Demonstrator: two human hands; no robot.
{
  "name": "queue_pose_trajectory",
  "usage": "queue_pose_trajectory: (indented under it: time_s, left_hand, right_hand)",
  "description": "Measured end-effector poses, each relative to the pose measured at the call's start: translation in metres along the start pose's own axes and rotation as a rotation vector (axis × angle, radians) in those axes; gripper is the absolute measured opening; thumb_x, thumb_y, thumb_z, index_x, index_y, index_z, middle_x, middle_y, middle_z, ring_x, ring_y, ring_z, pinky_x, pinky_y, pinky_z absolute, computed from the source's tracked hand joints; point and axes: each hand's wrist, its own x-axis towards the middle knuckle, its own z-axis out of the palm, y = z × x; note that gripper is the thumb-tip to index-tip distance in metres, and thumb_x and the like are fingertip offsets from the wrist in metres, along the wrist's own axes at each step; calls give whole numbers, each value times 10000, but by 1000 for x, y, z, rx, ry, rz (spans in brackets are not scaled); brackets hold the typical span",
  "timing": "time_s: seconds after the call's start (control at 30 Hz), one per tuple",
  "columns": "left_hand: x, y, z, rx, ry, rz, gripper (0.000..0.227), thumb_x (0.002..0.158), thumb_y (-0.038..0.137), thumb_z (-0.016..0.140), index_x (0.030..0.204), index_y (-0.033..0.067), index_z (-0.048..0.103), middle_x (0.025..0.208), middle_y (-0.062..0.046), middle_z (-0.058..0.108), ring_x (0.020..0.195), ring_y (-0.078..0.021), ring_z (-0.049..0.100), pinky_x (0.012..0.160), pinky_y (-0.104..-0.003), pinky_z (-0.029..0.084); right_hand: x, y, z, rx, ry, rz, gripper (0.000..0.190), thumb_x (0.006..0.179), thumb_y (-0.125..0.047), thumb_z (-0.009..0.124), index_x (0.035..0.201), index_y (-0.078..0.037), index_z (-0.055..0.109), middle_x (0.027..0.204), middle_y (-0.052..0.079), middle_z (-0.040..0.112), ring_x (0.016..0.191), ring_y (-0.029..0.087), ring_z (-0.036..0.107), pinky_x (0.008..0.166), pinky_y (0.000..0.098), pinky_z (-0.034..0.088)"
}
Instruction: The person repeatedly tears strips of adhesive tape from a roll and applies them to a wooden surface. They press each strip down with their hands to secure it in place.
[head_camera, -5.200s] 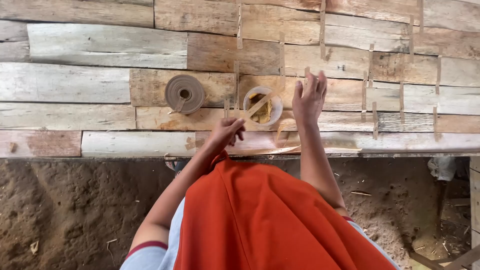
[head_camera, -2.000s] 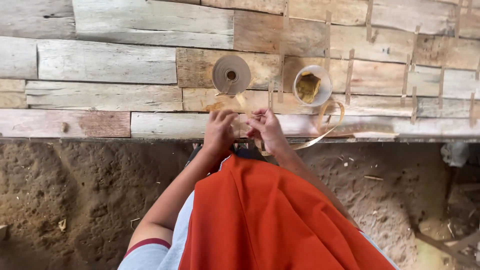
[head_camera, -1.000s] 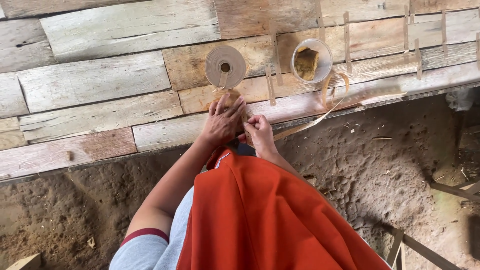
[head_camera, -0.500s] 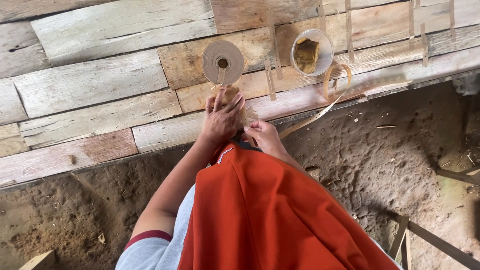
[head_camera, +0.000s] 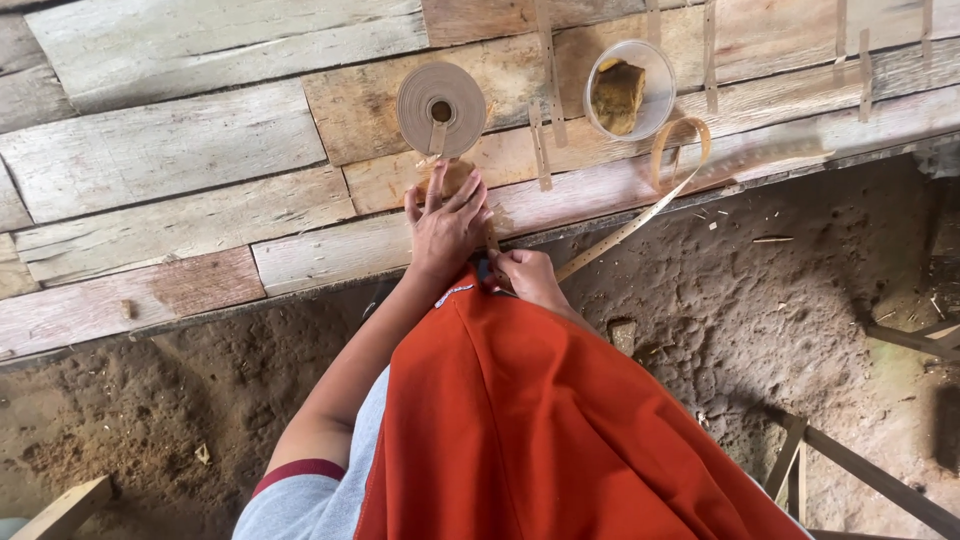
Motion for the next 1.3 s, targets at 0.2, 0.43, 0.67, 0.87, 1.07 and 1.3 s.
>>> queue_pose_trajectory:
  time_s: [0.2,0.43,0.67,0.87,1.07,1.3]
  left_hand:
    - [1,3,-9,-26,-142,-58,443,961,504,644,1362,316,648,1512,146,547,1535,-274,245,1098,-621,226]
    - [3,9,-24,-35,-402,-99,617,977,571,585,1531,331,458,1648,160,335,1571,-294,51,1162,-688,121]
    - [8,13,-38,-70,-567,-113,792,959,561,645,1618,277,311,1708,117,181,1562,-344,-71,1178,-737,33]
    - [8,13,-34,-31,-638,-107,909,902,594,682,1636,276,249,1717,120,107,1546,-376,-117,1129,-826,43]
    - [13,21,-35,64,-646,-114,926,876,557,723,1629,256,275,1715,114,93,1539,-402,-89,1089,-874,89]
    - [18,28,-46,104,-719,-111,918,928,526,693,1647,219,211,1725,83,43,1538,-412,-103,1087,-873,94]
  right_hand:
    - [-11,-11,-6,84,42,16,272,815,-356,791,774,-88,802,611,133,688,604,170,653,580,316,580]
    - [-5,2,-4,-22,77,-19,262,808,-472,765,797,-216,823,704,95,725,733,209,718,654,400,546]
    - [-31,-24,-8,-28,63,-30,226,811,-384,718,863,-187,815,742,77,750,748,185,733,676,326,600]
    - [-49,-41,-27,-169,6,-90,271,860,-363,661,837,-135,806,747,113,748,772,246,729,694,360,586]
    - [-60,-67,-40,-345,-25,-148,309,885,-362,629,865,-105,798,780,134,750,829,316,733,734,417,577]
    - [-47,-75,-59,-560,-171,-136,295,842,-431,580,747,-209,749,653,-62,750,774,161,754,769,288,522]
